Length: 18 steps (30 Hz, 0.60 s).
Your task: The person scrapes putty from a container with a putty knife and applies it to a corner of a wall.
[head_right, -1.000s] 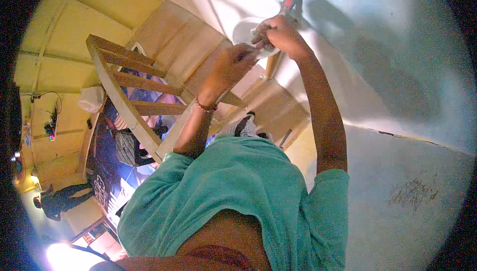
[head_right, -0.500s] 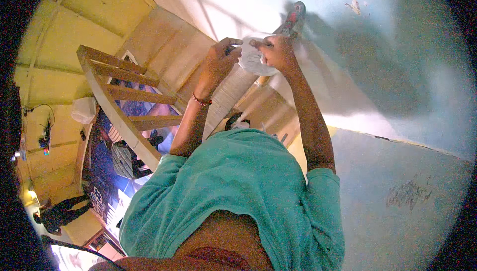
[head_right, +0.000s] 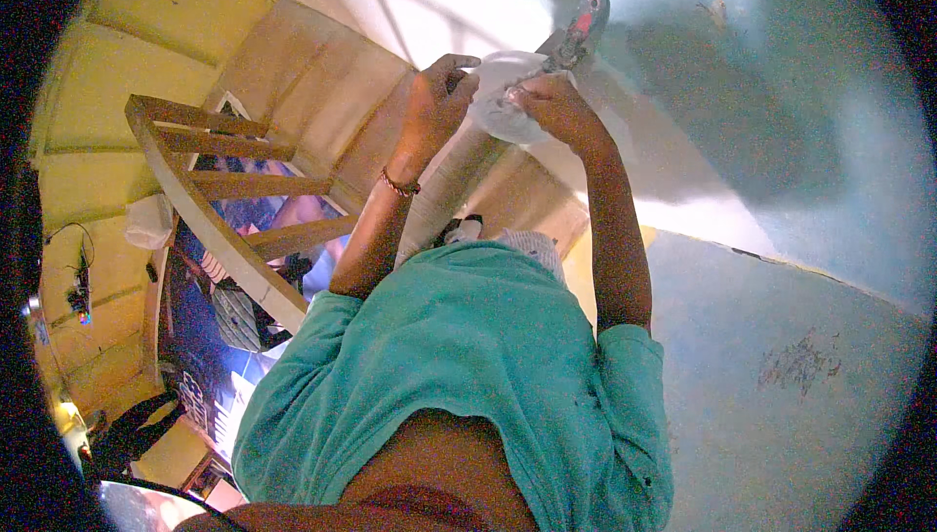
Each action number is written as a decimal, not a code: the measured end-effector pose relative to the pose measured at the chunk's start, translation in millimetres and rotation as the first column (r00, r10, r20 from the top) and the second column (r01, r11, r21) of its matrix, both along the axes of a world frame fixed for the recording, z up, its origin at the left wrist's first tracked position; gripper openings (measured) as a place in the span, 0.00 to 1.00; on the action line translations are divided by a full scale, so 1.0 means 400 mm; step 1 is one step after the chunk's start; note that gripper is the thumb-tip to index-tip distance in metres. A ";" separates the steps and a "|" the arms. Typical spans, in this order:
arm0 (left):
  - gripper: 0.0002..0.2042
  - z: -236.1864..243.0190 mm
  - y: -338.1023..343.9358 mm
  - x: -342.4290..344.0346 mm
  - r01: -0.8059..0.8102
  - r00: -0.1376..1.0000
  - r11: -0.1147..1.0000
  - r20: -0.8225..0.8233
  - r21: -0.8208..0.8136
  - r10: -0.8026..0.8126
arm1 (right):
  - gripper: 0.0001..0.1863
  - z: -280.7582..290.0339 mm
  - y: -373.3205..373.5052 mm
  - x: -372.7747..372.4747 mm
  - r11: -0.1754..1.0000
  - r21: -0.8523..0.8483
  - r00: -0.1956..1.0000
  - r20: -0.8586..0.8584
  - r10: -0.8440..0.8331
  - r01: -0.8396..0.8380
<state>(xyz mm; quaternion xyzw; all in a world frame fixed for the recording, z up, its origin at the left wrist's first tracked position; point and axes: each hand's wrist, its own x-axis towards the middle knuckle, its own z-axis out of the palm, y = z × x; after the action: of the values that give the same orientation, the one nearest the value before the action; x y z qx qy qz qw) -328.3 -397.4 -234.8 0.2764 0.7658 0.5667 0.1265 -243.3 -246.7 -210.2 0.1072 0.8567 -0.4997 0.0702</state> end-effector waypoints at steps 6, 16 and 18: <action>0.10 -0.011 0.016 -0.004 -0.051 0.999 0.995 0.005 0.089 0.050 | 0.14 -0.043 0.010 -0.006 0.991 0.092 0.978 -0.193 -0.082 0.101; 0.10 -0.037 0.025 0.004 0.013 1.000 1.000 -0.024 0.017 -0.012 | 0.14 -0.056 0.000 -0.007 0.914 0.342 0.966 -0.210 -0.152 0.218; 0.10 -0.046 0.023 0.006 0.009 0.999 1.000 -0.053 -0.003 -0.009 | 0.15 -0.047 -0.010 -0.003 0.911 0.357 0.970 -0.198 -0.143 0.207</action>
<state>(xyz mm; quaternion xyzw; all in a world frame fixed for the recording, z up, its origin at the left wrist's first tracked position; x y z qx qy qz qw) -326.1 -388.4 -253.2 0.2946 0.7685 0.5574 0.1093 -244.6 -250.6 -229.0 0.1529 0.9259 -0.3384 -0.0690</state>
